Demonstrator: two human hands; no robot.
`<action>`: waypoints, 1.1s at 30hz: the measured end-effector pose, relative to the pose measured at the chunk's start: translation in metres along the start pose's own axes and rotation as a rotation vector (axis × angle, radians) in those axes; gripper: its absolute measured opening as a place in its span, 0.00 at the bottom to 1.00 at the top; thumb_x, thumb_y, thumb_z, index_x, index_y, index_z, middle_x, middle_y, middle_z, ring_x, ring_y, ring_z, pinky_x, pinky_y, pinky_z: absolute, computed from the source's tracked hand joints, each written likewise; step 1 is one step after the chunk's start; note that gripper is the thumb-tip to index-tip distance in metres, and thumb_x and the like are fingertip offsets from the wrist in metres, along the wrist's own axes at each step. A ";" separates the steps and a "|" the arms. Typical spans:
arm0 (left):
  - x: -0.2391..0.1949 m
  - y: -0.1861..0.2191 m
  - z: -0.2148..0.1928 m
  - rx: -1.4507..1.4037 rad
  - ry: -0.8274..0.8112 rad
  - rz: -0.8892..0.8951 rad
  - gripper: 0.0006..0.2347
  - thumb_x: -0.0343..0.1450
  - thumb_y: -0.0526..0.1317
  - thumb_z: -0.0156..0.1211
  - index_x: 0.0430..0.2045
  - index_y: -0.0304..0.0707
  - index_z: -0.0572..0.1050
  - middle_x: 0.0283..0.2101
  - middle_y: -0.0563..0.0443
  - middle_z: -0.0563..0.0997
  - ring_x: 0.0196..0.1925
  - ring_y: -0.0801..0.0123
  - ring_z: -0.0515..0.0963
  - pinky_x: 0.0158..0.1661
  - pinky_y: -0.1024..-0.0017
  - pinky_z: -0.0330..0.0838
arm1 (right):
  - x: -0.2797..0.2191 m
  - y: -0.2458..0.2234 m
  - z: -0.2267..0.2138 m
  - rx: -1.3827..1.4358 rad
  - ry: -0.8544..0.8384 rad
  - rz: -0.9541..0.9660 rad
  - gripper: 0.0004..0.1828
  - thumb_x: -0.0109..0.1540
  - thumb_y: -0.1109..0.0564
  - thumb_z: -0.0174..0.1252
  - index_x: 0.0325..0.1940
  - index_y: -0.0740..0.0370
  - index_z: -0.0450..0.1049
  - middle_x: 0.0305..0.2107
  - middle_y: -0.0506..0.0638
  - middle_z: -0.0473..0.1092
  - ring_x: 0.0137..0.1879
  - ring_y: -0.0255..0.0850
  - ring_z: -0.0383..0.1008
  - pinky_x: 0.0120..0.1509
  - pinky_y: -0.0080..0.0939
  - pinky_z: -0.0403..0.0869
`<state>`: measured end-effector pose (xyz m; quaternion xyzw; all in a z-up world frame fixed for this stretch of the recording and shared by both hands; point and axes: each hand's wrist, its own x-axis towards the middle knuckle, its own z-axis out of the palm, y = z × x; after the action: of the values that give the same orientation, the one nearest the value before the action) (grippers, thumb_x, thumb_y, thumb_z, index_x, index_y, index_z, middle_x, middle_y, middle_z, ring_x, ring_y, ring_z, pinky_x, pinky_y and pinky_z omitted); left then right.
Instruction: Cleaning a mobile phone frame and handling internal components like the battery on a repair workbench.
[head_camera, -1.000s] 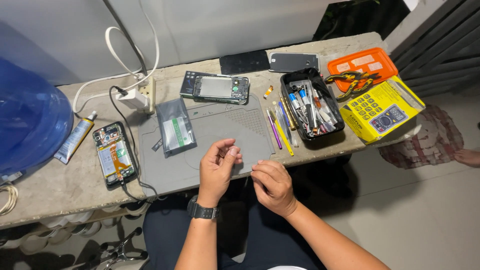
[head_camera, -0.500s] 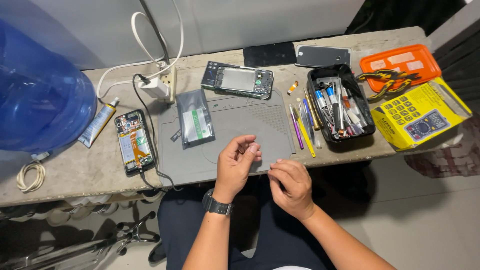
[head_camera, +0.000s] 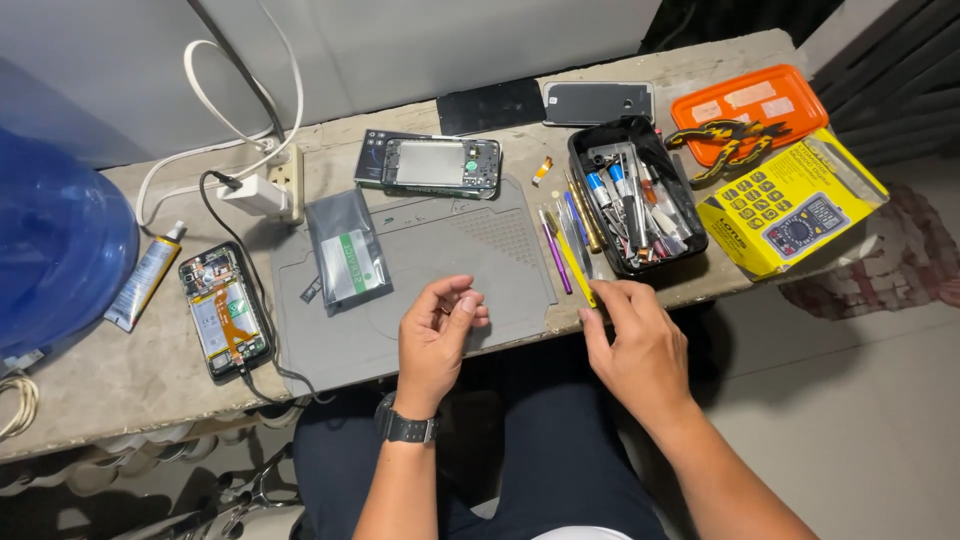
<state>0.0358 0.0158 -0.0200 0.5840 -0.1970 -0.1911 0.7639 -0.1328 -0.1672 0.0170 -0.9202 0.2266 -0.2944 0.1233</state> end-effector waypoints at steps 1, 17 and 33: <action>0.001 0.000 0.001 0.001 -0.001 0.000 0.12 0.78 0.32 0.62 0.55 0.24 0.78 0.42 0.38 0.86 0.42 0.66 0.89 0.44 0.68 0.90 | 0.000 0.000 0.001 0.000 0.001 0.001 0.16 0.65 0.55 0.68 0.57 0.57 0.82 0.42 0.56 0.77 0.41 0.60 0.84 0.42 0.59 0.82; -0.002 -0.003 -0.001 -0.031 0.004 0.026 0.12 0.78 0.31 0.62 0.55 0.23 0.78 0.41 0.38 0.86 0.41 0.67 0.88 0.43 0.68 0.90 | -0.002 -0.003 0.014 -0.157 -0.145 0.085 0.28 0.66 0.34 0.63 0.63 0.51 0.81 0.54 0.56 0.74 0.50 0.63 0.85 0.44 0.65 0.84; 0.001 -0.008 -0.001 -0.055 0.002 0.027 0.13 0.77 0.31 0.65 0.55 0.24 0.78 0.42 0.37 0.86 0.42 0.66 0.88 0.42 0.70 0.91 | 0.023 -0.042 0.018 0.430 0.145 -0.077 0.12 0.63 0.68 0.69 0.45 0.54 0.86 0.37 0.48 0.78 0.40 0.47 0.83 0.37 0.39 0.82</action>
<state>0.0365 0.0147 -0.0276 0.5603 -0.1987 -0.1857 0.7824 -0.0911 -0.1398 0.0290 -0.8570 0.1317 -0.4060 0.2888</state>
